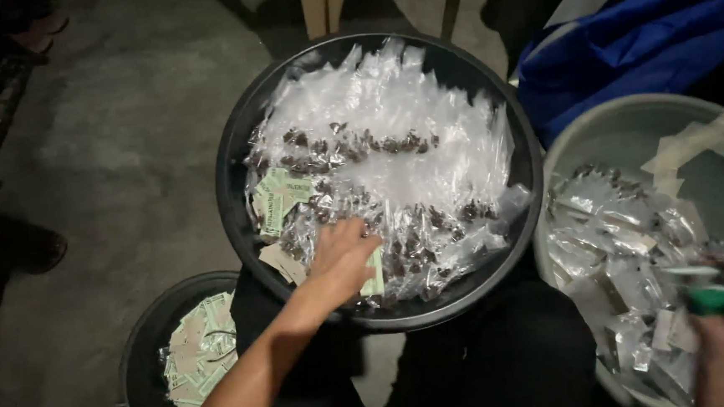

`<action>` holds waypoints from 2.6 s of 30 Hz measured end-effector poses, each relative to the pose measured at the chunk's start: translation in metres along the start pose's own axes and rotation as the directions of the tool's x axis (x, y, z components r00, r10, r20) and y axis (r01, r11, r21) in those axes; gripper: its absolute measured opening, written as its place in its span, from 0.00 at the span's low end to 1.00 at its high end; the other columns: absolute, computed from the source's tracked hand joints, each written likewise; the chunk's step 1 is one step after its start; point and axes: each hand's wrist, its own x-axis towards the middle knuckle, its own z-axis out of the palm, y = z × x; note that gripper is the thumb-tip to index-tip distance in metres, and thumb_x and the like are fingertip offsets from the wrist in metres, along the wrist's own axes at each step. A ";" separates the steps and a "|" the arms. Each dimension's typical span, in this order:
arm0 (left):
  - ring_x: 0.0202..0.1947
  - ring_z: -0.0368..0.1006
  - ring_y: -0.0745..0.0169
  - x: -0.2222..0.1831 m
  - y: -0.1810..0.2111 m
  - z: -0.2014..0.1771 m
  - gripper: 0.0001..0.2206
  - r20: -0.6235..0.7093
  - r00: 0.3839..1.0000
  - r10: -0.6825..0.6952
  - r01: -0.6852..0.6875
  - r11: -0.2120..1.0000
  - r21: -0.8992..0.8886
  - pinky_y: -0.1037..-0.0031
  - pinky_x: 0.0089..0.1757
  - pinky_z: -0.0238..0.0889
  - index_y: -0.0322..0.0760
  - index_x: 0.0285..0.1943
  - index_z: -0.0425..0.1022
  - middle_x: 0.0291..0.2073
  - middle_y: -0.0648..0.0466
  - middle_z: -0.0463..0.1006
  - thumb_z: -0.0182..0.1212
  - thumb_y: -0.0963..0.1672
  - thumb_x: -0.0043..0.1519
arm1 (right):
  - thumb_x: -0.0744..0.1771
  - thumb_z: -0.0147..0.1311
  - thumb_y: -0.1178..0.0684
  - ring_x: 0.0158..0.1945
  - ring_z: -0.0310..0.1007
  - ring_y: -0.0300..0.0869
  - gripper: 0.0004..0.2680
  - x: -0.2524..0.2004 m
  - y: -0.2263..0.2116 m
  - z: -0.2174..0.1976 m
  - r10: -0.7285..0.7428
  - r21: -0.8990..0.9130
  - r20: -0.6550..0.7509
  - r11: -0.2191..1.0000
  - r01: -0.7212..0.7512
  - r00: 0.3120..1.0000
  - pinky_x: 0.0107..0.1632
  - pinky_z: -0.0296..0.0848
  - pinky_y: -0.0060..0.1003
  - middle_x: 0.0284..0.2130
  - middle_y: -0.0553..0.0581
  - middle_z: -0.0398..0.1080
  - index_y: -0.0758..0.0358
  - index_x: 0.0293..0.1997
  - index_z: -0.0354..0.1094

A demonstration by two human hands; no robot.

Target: A person is picking up small plastic bags from a large black bin, stapling them with a hand stapler, and then placing them into a separate grey bin.

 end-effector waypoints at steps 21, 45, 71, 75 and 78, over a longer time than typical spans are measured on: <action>0.41 0.82 0.60 0.065 0.067 -0.110 0.06 0.184 0.967 0.173 0.022 0.667 -0.745 0.79 0.44 0.81 0.38 0.41 0.78 0.40 0.49 0.84 0.64 0.36 0.59 | 0.58 0.71 0.59 0.36 0.70 0.35 0.16 0.008 -0.091 0.216 0.328 0.036 0.419 0.926 -0.376 0.847 0.41 0.69 0.28 0.33 0.52 0.75 0.59 0.47 0.70; 0.30 0.72 0.32 0.191 -0.058 -0.139 0.03 -0.645 0.760 -0.073 -0.058 0.982 -0.179 0.48 0.32 0.58 0.42 0.38 0.66 0.27 0.42 0.77 0.55 0.43 0.60 | 0.60 0.68 0.55 0.34 0.72 0.47 0.12 0.031 -0.127 0.210 0.560 -0.113 0.049 0.826 -0.553 0.827 0.35 0.67 0.37 0.34 0.62 0.78 0.65 0.45 0.77; 0.20 0.69 0.56 -0.037 0.115 -0.201 0.06 -0.835 0.499 0.231 -0.443 0.896 -0.017 0.65 0.23 0.61 0.36 0.38 0.66 0.24 0.53 0.74 0.61 0.39 0.63 | 0.64 0.61 0.61 0.47 0.74 0.43 0.09 -0.008 -0.217 0.195 -0.332 -0.053 -0.027 0.942 0.331 0.943 0.55 0.72 0.35 0.42 0.57 0.73 0.62 0.44 0.66; 0.19 0.68 0.57 -0.038 0.118 -0.199 0.07 -0.828 0.512 0.229 -0.455 0.890 -0.035 0.64 0.22 0.60 0.37 0.37 0.66 0.22 0.53 0.73 0.62 0.39 0.63 | 0.63 0.59 0.65 0.44 0.74 0.42 0.10 -0.006 -0.215 0.202 -0.328 -0.009 0.028 0.944 0.329 0.944 0.47 0.74 0.33 0.42 0.58 0.73 0.61 0.44 0.65; 0.21 0.66 0.56 -0.039 0.113 -0.201 0.07 -0.871 0.433 0.233 -0.437 0.899 0.024 0.63 0.25 0.57 0.37 0.36 0.66 0.26 0.54 0.73 0.61 0.40 0.63 | 0.63 0.61 0.66 0.46 0.75 0.45 0.11 -0.007 -0.209 0.198 -0.414 -0.004 -0.046 0.910 0.414 0.909 0.52 0.74 0.36 0.41 0.60 0.73 0.64 0.45 0.64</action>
